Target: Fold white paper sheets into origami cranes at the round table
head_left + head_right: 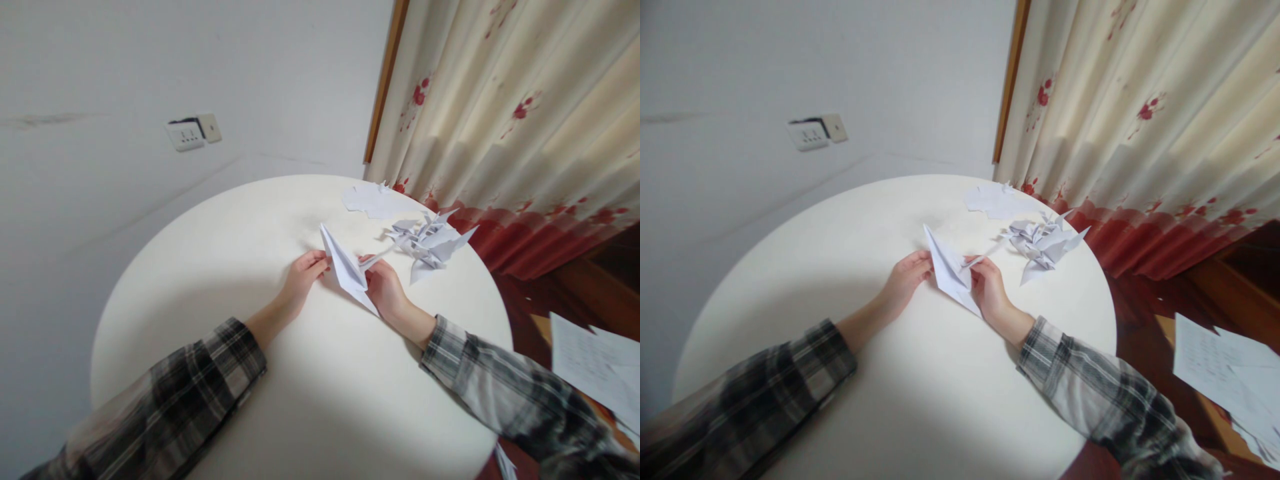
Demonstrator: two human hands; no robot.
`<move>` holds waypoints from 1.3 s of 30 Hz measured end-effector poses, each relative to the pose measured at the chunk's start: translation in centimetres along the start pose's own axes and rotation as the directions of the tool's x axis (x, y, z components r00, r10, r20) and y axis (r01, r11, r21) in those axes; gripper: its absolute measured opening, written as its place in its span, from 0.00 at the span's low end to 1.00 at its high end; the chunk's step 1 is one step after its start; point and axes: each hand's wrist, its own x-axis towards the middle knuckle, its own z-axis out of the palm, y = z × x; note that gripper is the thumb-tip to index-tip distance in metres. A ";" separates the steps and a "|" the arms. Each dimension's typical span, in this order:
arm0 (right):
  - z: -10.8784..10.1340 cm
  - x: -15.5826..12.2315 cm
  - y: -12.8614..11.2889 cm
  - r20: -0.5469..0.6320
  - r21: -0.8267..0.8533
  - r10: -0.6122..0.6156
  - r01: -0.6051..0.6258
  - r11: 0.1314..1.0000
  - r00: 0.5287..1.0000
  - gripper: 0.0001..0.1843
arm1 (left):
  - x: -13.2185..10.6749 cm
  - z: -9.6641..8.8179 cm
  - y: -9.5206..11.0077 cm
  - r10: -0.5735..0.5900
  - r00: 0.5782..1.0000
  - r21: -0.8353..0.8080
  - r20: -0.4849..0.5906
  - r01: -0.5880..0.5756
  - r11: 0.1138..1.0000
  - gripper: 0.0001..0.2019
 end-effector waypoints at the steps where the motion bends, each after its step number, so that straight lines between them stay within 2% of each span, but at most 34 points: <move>1: 0.0 0.0 0.0 -0.006 0.014 -0.018 0.018 1.000 1.000 0.02 | 0.0 0.0 0.0 -0.002 1.000 -0.012 -0.011 0.002 1.000 0.08; 9: -0.7 0.5 0.4 0.020 0.008 -0.057 0.057 0.998 0.998 0.02 | -0.1 0.2 0.3 -0.029 0.999 -0.066 -0.015 0.028 0.997 0.06; 14: -0.2 0.1 0.1 0.101 -0.016 -0.101 0.103 0.995 0.990 0.01 | 0.0 0.2 0.0 0.010 0.999 -0.007 -0.034 -0.010 1.000 0.05; 17: 0.3 -0.6 -0.1 0.150 -0.090 -0.161 0.175 0.980 0.976 0.03 | 0.1 0.1 -0.4 0.082 0.993 0.038 -0.084 -0.079 0.996 0.08; 21: 0.9 -1.2 -0.2 0.197 -0.181 -0.203 0.239 0.954 0.959 0.04 | -0.1 -0.1 -0.6 0.274 0.952 0.196 -0.139 -0.244 0.950 0.10; 25: 1.1 -1.2 -0.1 0.165 -0.232 -0.205 0.240 0.943 0.965 0.05 | -0.8 -0.2 0.1 0.466 0.878 0.428 -0.110 -0.381 0.819 0.11; 28: 1.1 -0.9 -0.1 0.154 -0.219 -0.179 0.210 0.953 0.972 0.05 | -1.3 -0.1 1.1 0.626 0.779 0.591 -0.010 -0.501 0.633 0.11; 30: 0.9 -0.6 0.1 0.147 -0.200 -0.155 0.182 0.963 0.977 0.05 | -1.7 0.1 1.6 0.680 0.728 0.641 0.087 -0.564 0.521 0.12; 32: 0.8 -0.3 0.3 0.140 -0.185 -0.112 0.138 0.973 0.984 0.04 | -2.1 0.2 1.9 0.704 0.686 0.667 0.185 -0.614 0.423 0.15; 34: 0.7 -0.1 0.5 0.143 -0.179 -0.044 0.070 0.981 0.989 0.03 | -2.4 0.3 2.1 0.701 0.662 0.680 0.266 -0.644 0.350 0.19; 36: 0.9 -0.2 0.5 0.150 -0.165 0.013 0.012 0.986 0.989 0.04 | -2.7 0.3 2.3 0.683 0.652 0.683 0.328 -0.664 0.305 0.20; 39: 1.6 -0.5 0.2 0.165 -0.139 0.064 -0.041 0.989 0.984 0.13 | -2.9 0.3 2.5 0.660 0.639 0.663 0.395 -0.696 0.277 0.21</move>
